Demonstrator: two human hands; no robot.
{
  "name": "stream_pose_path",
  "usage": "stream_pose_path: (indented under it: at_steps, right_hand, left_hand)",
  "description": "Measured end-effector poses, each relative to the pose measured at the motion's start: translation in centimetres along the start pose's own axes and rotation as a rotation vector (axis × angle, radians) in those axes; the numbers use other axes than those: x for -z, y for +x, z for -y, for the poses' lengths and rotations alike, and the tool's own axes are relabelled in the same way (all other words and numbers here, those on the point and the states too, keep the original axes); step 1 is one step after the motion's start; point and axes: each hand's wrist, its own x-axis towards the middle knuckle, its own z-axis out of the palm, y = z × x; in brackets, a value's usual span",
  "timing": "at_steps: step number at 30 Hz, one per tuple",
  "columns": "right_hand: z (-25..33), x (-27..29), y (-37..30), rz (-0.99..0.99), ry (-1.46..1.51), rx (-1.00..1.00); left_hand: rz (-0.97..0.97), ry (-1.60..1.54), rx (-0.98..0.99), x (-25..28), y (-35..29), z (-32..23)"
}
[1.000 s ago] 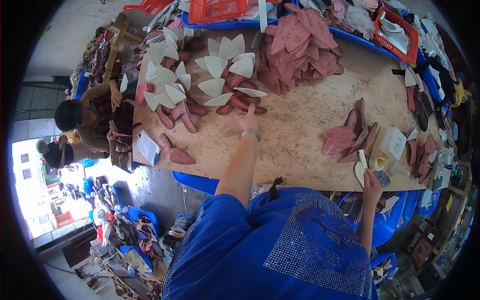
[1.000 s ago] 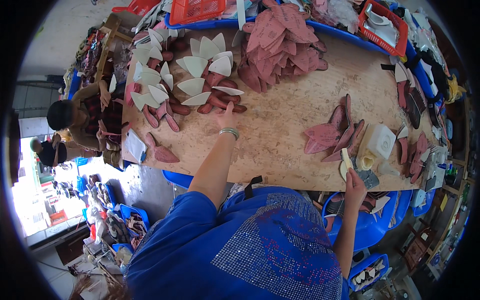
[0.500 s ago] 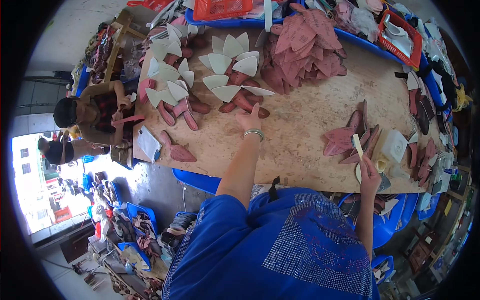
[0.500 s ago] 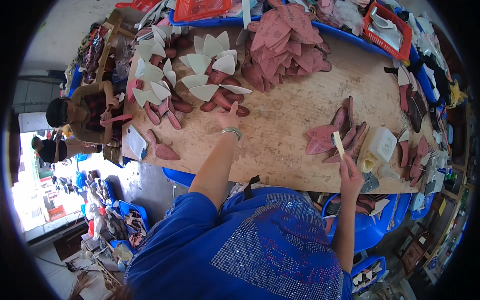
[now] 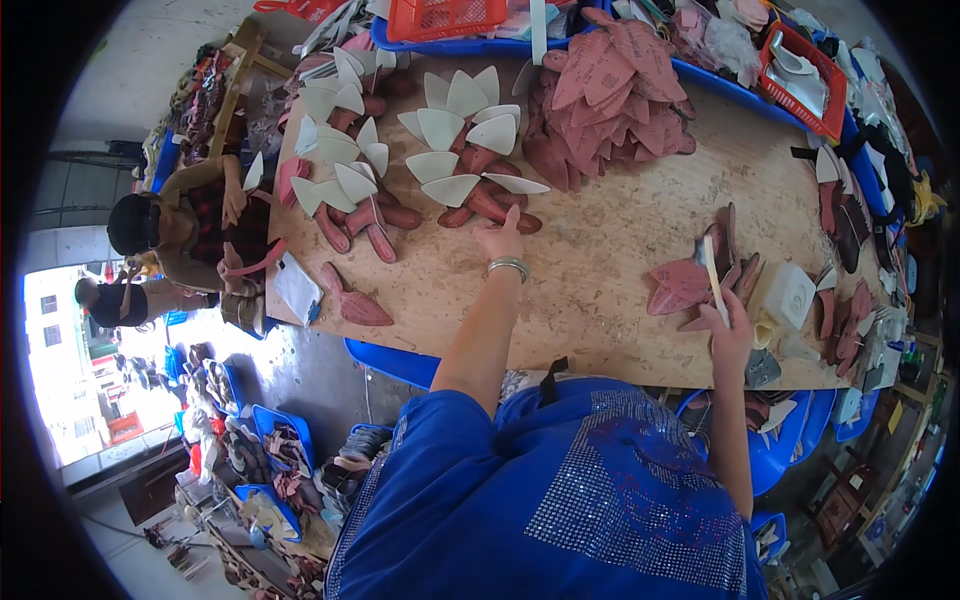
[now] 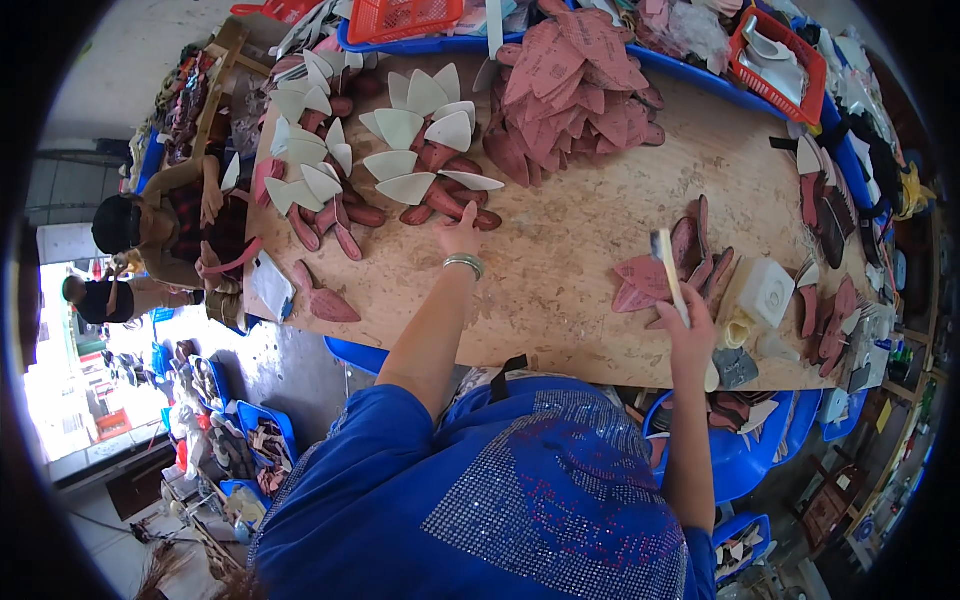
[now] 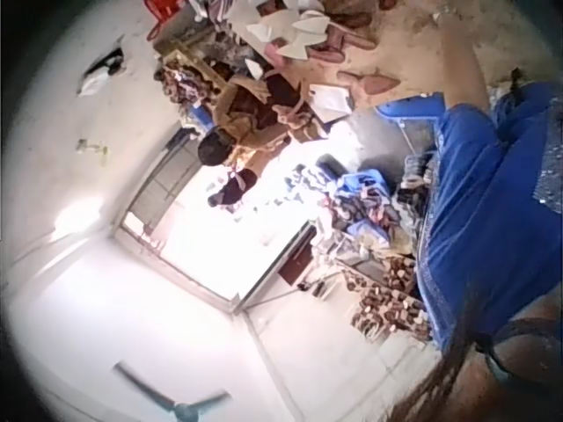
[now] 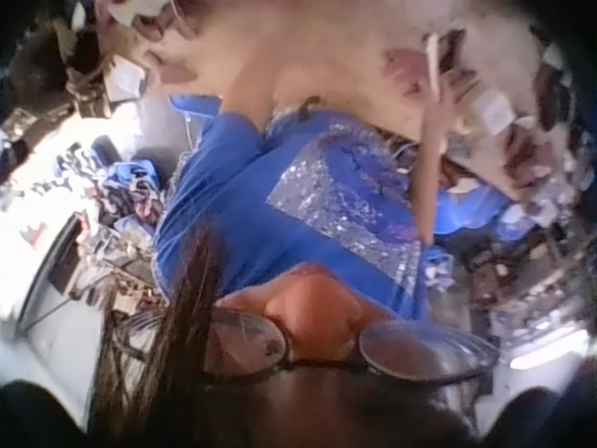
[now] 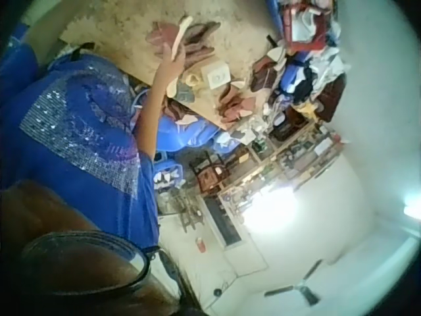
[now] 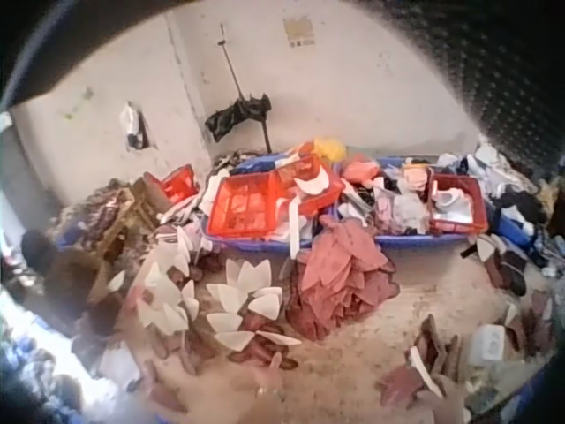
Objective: The person applies glue to the edges of pink, hand-shaped wooden pieces using a brush. They pick up each piece from a pile on the table, apply the adhesive to the edges, and place the treated pieces into a blue bin. The process is repeated continuously for multiple items.
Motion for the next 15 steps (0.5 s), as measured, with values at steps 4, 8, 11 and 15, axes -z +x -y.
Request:
stream_pose_path:
  at_steps: [4, 8, 11, 15]
  right_hand:
    - [1.9, -6.9, 3.5, 0.256, 0.113, -0.206]
    - [3.2, -16.5, 6.8, 0.265, -0.174, 0.221]
    - [3.7, -22.5, 8.5, 0.315, -0.184, 0.316]
    - [2.7, -26.7, 10.4, 0.324, -0.225, 0.286]
  left_hand:
    - [0.037, -0.045, 0.038, -0.2, 0.5, 0.8]
    - [0.086, -0.132, 0.063, -0.4, 0.7, 1.5]
    - [0.037, -0.018, 0.018, 0.2, 1.2, 2.4]
    - [0.082, -0.065, 0.029, 0.3, 0.1, 1.7]
